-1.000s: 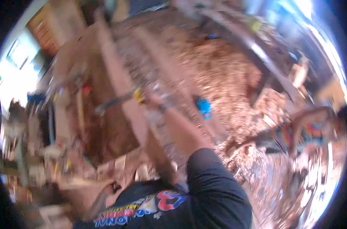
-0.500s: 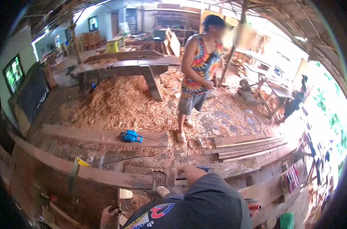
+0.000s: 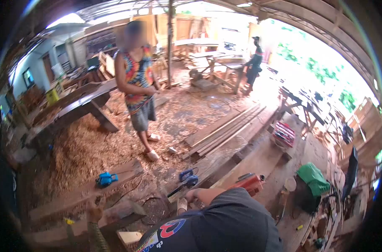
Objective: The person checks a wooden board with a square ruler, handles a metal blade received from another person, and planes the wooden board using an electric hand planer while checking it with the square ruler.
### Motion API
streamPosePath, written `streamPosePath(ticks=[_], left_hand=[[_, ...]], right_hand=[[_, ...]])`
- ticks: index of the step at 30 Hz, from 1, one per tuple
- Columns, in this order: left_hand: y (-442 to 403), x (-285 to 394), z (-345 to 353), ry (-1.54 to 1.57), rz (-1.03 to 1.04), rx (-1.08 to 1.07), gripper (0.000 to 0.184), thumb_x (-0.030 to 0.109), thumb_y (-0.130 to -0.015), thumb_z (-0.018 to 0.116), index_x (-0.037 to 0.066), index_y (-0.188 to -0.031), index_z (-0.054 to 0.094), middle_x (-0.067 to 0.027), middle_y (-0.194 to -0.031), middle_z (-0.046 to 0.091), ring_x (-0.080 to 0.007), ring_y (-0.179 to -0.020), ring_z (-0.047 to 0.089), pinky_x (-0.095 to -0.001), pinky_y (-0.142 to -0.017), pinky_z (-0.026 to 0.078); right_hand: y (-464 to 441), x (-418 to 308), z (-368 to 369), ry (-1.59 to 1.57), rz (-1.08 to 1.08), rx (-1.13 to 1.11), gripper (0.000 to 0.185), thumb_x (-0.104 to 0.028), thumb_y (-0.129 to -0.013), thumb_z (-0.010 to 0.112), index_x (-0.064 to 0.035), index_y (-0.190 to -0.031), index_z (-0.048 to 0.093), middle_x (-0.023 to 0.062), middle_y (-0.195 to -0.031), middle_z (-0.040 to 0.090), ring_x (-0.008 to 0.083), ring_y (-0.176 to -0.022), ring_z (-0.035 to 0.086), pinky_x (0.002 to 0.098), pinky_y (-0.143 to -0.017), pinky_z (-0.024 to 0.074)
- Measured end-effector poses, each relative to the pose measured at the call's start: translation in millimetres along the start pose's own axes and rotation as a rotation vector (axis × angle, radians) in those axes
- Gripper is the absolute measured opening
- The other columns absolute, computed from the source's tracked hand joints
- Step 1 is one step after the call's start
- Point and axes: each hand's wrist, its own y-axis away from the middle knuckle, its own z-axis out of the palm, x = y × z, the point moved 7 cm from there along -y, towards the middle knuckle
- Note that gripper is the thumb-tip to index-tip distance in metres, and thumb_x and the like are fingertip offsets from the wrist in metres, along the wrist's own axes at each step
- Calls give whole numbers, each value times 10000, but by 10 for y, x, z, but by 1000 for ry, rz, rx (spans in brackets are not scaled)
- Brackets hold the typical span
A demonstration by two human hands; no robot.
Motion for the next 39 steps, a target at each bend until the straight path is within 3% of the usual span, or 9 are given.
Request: streamPosePath(ticks=[5,6,12,15,18,26,33,36,39], left_hand=[[-36,-873,648,-476,-131,-133,386,452,-911,682,81,-996,745,-169,-957,737,-372,-908,708,-482,-817,552],[-21,-797,626,-321,-44,-13,399,469,-895,698,86,-994,751,-152,-922,747,-358,-893,720,-472,-807,560],[-83,-828,600,-302,-161,-72,410,452,-850,733,93,-1045,764,-143,-971,766,-323,-928,738,-429,-820,576],[-100,-762,580,-239,-326,-138,414,444,-825,749,111,-1070,768,-136,-1004,770,-316,-944,742,-417,-828,578],[-132,-1030,670,-222,-341,-74,428,456,-812,759,117,-1074,766,-128,-998,771,-312,-942,743,-412,-830,579],[-130,-1385,785,-253,-458,-266,405,433,-779,784,112,-1026,786,-117,-937,768,-293,-881,743,-397,-808,583],[-342,-797,706,-268,-611,-401,541,488,-795,776,43,-1104,761,-168,-966,770,-274,-910,752,-394,-804,585],[-231,-1148,769,-289,-506,-360,495,439,-801,777,39,-1092,762,-162,-970,771,-283,-890,753,-396,-789,586],[-351,-720,715,-502,-397,-249,453,393,-803,777,33,-1078,765,-154,-930,768,-282,-870,752,-395,-764,588]], right_hand=[[682,-1183,-691,77,25,97,583,-532,-837,728,-69,-1190,748,170,-1141,742,345,-1036,692,486,-907,521],[728,-1198,-741,41,26,115,587,-529,-833,730,-81,-1213,742,170,-1138,742,348,-1040,692,489,-906,520],[-50,-38,-467,96,17,-180,524,-414,-822,786,-124,-1254,728,162,-1107,743,340,-1017,692,465,-862,533],[394,-31,-1029,24,146,-135,493,-345,-826,798,-124,-1261,725,159,-1088,744,327,-996,700,448,-840,539],[173,307,-1359,135,253,4,508,-492,-811,787,-113,-1148,767,163,-1100,753,332,-1010,703,458,-884,533],[-259,124,-2115,104,126,-4,435,-486,-898,691,-129,-1136,767,166,-1045,755,353,-948,704,469,-854,534],[-652,562,-2247,-38,74,64,555,-561,-872,694,-83,-1147,757,195,-1101,746,363,-1012,701,461,-884,535],[-610,849,-2234,-38,62,62,515,-526,-833,719,-81,-1088,773,197,-1099,746,351,-1013,707,467,-885,539],[-386,1028,-2373,13,100,64,385,-414,-790,745,-112,-1026,790,173,-1082,754,318,-988,724,482,-861,550]])
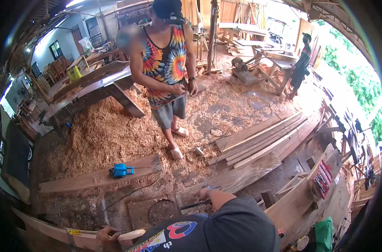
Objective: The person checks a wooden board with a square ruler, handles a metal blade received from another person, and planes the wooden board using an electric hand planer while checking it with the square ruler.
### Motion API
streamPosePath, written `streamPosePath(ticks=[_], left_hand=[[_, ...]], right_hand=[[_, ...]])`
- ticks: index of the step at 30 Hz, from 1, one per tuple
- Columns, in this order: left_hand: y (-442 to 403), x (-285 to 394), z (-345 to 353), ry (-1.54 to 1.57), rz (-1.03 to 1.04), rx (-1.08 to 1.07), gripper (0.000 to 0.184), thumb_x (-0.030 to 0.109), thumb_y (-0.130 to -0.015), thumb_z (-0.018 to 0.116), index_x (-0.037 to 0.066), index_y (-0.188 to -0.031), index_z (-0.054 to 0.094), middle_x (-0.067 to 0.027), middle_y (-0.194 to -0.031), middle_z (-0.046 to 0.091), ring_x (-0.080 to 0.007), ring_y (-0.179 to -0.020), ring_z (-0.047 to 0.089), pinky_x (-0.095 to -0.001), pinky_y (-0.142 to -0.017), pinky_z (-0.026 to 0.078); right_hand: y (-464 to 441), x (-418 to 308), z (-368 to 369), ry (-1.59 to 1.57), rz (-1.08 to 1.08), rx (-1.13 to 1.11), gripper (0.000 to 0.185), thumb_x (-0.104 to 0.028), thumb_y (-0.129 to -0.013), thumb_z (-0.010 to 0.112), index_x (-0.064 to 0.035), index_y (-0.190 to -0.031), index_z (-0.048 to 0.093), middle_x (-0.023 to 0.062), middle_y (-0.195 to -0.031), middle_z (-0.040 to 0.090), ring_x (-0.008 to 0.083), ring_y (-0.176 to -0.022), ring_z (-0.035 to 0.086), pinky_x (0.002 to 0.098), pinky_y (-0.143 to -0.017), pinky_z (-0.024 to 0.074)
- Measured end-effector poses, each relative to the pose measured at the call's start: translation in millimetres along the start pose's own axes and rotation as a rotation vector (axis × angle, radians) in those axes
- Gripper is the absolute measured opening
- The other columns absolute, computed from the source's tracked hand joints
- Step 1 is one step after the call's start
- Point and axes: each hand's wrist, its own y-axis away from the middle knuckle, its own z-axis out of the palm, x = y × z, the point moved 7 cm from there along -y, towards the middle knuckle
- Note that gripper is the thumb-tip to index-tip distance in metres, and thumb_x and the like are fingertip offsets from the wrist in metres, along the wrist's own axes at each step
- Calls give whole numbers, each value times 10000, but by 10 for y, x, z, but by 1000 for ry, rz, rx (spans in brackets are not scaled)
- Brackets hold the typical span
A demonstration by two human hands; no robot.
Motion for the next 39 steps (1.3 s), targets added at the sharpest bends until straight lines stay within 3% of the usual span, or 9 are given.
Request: streamPosePath(ticks=[3,6,9,24,30,31,33,36,39], left_hand=[[-36,-137,133,167,-64,-49,407,361,-796,767,41,-1046,774,-146,-852,756,-301,-823,744,-402,-744,582],[215,23,123,-138,550,427,274,252,-889,751,111,-1121,716,-166,-924,699,-322,-873,686,-428,-748,564],[67,125,-28,77,75,121,263,261,-876,747,104,-1084,717,-168,-918,688,-309,-851,678,-432,-731,554],[14,-162,216,116,75,36,231,208,-938,637,61,-1093,723,-129,-785,665,-242,-676,643,-398,-634,527],[144,-127,214,-239,370,49,431,357,-914,732,88,-1248,683,-107,-1098,698,-300,-1014,659,-521,-919,492],[24,229,-56,220,-77,9,332,309,-762,762,40,-954,785,-148,-780,736,-302,-761,731,-400,-715,574],[62,-603,481,165,51,372,359,365,-697,804,80,-915,776,-120,-800,724,-297,-746,701,-425,-700,558],[123,-71,192,40,64,676,121,178,-733,758,82,-803,735,-122,-708,663,-326,-690,650,-427,-658,517],[135,-25,49,51,112,532,224,282,-761,748,73,-832,712,-137,-771,673,-341,-700,653,-460,-686,524]], right_hand=[[57,264,-129,-21,127,-54,389,-408,-789,745,-110,-1036,791,156,-1084,758,308,-964,728,467,-831,558],[-58,440,-229,-43,156,-45,401,-414,-786,747,-102,-1031,798,152,-1043,768,311,-938,732,449,-833,561],[-352,657,-119,-80,145,2,441,-466,-806,740,-103,-1050,796,153,-1020,771,320,-926,730,444,-849,558],[368,1101,742,-238,158,166,459,-492,-870,712,-120,-1135,759,173,-948,762,344,-878,727,463,-808,563],[1307,714,293,-368,219,48,456,-477,-883,701,-99,-1128,771,156,-958,773,282,-866,730,427,-806,565],[1285,748,333,-348,226,50,462,-477,-886,700,-97,-1140,768,149,-957,775,271,-866,731,419,-807,565],[1177,790,423,-286,137,117,474,-475,-895,700,-94,-1170,758,135,-950,778,252,-869,735,404,-808,565],[1123,751,298,-400,313,32,488,-491,-903,705,-85,-1170,751,136,-932,775,235,-896,738,388,-821,563],[988,639,163,-364,243,42,505,-509,-903,713,-70,-1152,750,155,-987,774,255,-949,740,384,-852,564]])
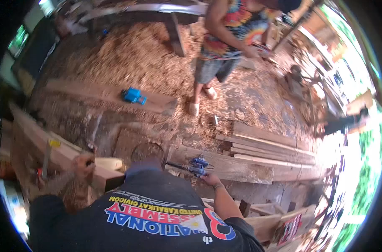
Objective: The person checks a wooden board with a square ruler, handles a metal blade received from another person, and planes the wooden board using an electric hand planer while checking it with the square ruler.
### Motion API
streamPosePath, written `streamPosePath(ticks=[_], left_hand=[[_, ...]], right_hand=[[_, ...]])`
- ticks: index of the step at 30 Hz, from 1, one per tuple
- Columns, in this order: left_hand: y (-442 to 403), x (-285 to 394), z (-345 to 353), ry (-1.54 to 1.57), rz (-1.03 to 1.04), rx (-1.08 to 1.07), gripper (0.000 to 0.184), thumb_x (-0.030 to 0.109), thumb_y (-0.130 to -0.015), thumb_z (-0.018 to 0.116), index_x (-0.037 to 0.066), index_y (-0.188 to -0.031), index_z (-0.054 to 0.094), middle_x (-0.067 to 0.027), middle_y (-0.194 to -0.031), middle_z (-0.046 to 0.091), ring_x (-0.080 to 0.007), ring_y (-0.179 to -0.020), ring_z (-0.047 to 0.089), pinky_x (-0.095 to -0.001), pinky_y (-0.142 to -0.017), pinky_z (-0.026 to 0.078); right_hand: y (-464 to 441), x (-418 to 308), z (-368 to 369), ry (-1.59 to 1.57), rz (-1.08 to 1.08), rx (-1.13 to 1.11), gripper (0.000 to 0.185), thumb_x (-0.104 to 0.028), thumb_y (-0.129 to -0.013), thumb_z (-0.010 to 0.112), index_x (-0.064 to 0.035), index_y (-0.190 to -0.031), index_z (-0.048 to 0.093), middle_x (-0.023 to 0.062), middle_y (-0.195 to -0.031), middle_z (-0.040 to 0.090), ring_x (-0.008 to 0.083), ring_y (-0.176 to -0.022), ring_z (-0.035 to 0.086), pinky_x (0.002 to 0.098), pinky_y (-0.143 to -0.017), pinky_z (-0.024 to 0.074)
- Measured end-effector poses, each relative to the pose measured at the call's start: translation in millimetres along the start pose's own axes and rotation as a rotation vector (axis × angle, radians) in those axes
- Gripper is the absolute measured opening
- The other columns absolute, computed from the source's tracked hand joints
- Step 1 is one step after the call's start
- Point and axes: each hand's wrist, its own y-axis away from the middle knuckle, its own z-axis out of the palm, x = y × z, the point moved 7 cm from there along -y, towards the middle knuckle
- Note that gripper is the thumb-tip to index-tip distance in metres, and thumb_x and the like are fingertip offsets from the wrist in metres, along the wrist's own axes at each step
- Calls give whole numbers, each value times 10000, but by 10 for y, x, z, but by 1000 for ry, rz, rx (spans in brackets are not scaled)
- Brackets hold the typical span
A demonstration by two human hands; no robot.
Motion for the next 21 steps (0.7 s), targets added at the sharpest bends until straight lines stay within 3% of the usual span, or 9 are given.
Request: streamPosePath(ticks=[4,9,12,15,17,18,21], left_hand=[[-148,-38,23,53,-141,-414,301,327,-747,750,65,-895,730,-154,-819,693,-322,-763,695,-440,-708,537],[-161,-45,49,48,-254,-537,347,355,-760,752,50,-924,740,-165,-866,715,-328,-825,715,-433,-747,551],[-192,-35,98,56,-275,-660,351,356,-775,752,50,-945,746,-180,-912,726,-329,-882,719,-437,-790,554],[-114,-222,278,79,-255,-857,406,414,-821,761,66,-1031,765,-182,-991,734,-325,-979,711,-434,-860,543],[-51,-490,535,82,-239,-1026,453,470,-850,760,82,-1084,771,-160,-1038,743,-317,-1008,706,-426,-881,538],[-69,-526,596,92,-415,-1191,544,568,-874,735,110,-1167,761,-128,-1118,744,-291,-1065,693,-414,-910,529],[-283,-543,962,210,-491,-1365,589,608,-888,712,111,-1202,747,-114,-1179,735,-281,-1117,677,-413,-949,517]], right_hand=[[-77,-33,7,-32,-84,15,508,-507,-896,732,-69,-1153,748,154,-1029,771,271,-970,738,382,-867,562],[-154,127,-12,29,-115,54,524,-510,-879,755,-54,-1135,749,152,-1055,770,275,-987,732,394,-883,558],[-88,262,-94,34,-96,131,540,-528,-870,766,-50,-1121,752,140,-973,771,260,-881,742,402,-787,585],[-85,510,-14,-182,60,32,549,-542,-856,767,-39,-1075,759,217,-994,758,355,-951,734,445,-843,560],[-179,672,37,-109,48,41,553,-554,-857,763,-48,-1079,763,194,-947,763,319,-894,741,435,-804,566],[-197,683,27,-69,46,45,556,-560,-857,760,-52,-1081,765,183,-924,765,301,-866,744,430,-784,569],[-216,810,0,-144,188,-27,539,-565,-856,751,-78,-1088,775,144,-869,762,243,-779,741,403,-720,572]])
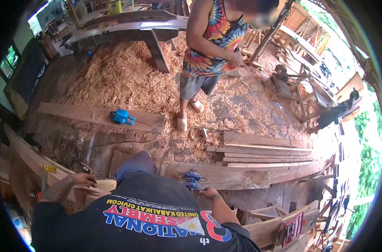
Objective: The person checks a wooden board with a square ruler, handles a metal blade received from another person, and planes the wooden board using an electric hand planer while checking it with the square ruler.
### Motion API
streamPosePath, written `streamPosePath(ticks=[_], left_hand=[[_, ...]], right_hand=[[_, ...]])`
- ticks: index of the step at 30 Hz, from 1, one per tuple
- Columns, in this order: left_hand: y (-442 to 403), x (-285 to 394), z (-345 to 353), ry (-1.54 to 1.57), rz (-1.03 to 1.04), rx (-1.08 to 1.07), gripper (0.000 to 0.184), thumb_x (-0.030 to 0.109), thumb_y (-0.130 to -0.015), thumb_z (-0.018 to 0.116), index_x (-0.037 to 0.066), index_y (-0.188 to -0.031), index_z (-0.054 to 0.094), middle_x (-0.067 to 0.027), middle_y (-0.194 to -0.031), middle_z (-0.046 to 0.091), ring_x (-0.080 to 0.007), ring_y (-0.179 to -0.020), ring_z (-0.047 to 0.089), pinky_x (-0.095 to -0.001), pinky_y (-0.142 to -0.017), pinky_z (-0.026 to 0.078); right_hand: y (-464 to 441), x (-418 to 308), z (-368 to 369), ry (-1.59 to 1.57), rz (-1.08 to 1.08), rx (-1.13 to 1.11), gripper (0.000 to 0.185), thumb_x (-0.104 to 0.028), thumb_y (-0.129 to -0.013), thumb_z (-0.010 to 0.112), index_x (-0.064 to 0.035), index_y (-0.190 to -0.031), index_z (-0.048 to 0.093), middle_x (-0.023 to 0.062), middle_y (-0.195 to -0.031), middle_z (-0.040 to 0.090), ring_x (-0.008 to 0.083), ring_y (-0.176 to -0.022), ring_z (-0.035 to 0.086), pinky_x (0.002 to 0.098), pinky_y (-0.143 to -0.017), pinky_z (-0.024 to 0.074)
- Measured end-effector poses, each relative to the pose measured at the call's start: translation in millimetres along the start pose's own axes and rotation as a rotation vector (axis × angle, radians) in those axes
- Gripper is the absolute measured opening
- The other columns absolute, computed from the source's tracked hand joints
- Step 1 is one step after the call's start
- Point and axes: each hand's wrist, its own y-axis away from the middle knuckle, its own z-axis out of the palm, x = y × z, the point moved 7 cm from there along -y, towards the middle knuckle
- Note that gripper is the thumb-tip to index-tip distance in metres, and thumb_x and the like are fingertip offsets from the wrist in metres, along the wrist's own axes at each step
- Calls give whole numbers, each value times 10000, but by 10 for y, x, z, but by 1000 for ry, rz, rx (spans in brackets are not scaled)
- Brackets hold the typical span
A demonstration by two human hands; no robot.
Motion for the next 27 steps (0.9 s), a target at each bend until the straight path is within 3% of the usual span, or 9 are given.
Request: streamPosePath(ticks=[4,7,10,16,19,21,23,25,27], left_hand=[[-528,678,-419,-418,59,84,566,574,-911,693,108,-1231,726,-126,-1209,728,-293,-1142,672,-420,-991,506],[-1042,1107,-718,-334,235,174,557,563,-911,694,115,-1242,717,-141,-1221,721,-304,-1158,668,-429,-993,506],[-1511,1278,-1030,-299,285,47,569,576,-909,690,110,-1233,718,-154,-1233,712,-321,-1183,658,-437,-1006,501],[-2494,843,-2169,-406,354,29,527,552,-905,711,92,-1160,755,-152,-1215,715,-320,-1184,654,-437,-1025,492],[-2829,469,-2949,-363,241,120,479,494,-899,733,88,-1153,762,-162,-1167,727,-309,-1116,686,-433,-980,521],[-2981,261,-3398,-252,225,172,411,427,-897,748,70,-1099,766,-168,-1124,733,-301,-1058,706,-420,-935,541],[-3123,14,-3805,-124,236,273,342,359,-892,760,57,-1053,760,-164,-1074,739,-285,-996,718,-407,-885,557],[-3181,-253,-4022,61,269,432,274,289,-886,770,49,-1014,743,-149,-1016,743,-263,-930,722,-397,-831,569],[-3193,-460,-4112,214,319,573,243,258,-891,769,45,-998,719,-126,-982,740,-245,-908,710,-396,-816,565]], right_hand=[[7,-136,-216,-34,-8,66,477,-516,-872,735,-99,-1100,778,112,-847,760,215,-732,733,381,-679,577],[64,-344,-412,-58,32,138,436,-470,-889,731,-101,-1117,771,85,-870,769,211,-772,730,383,-718,583],[-3,-487,-464,-33,35,214,420,-469,-887,723,-117,-1109,779,100,-932,779,233,-830,743,386,-803,581],[-4,-1454,-630,-130,82,189,444,-493,-889,715,-119,-1120,779,117,-1059,776,268,-935,741,396,-866,568],[-169,-2032,-857,-104,55,254,477,-505,-903,702,-109,-1164,758,137,-1091,766,292,-977,732,411,-882,563],[-288,-2474,-1248,53,-33,365,502,-497,-925,685,-90,-1216,730,180,-1098,753,323,-1024,718,427,-902,556],[-243,-2923,-1698,-212,-49,320,553,-517,-925,684,-45,-1213,701,194,-1087,746,336,-1015,715,431,-904,554],[-67,-3403,-2380,-138,-89,404,566,-501,-914,720,-20,-1208,679,173,-1082,750,311,-992,714,417,-881,559],[-172,-3494,-3001,-419,-107,380,559,-464,-895,770,-14,-1213,678,137,-1085,747,260,-981,704,402,-858,561]])
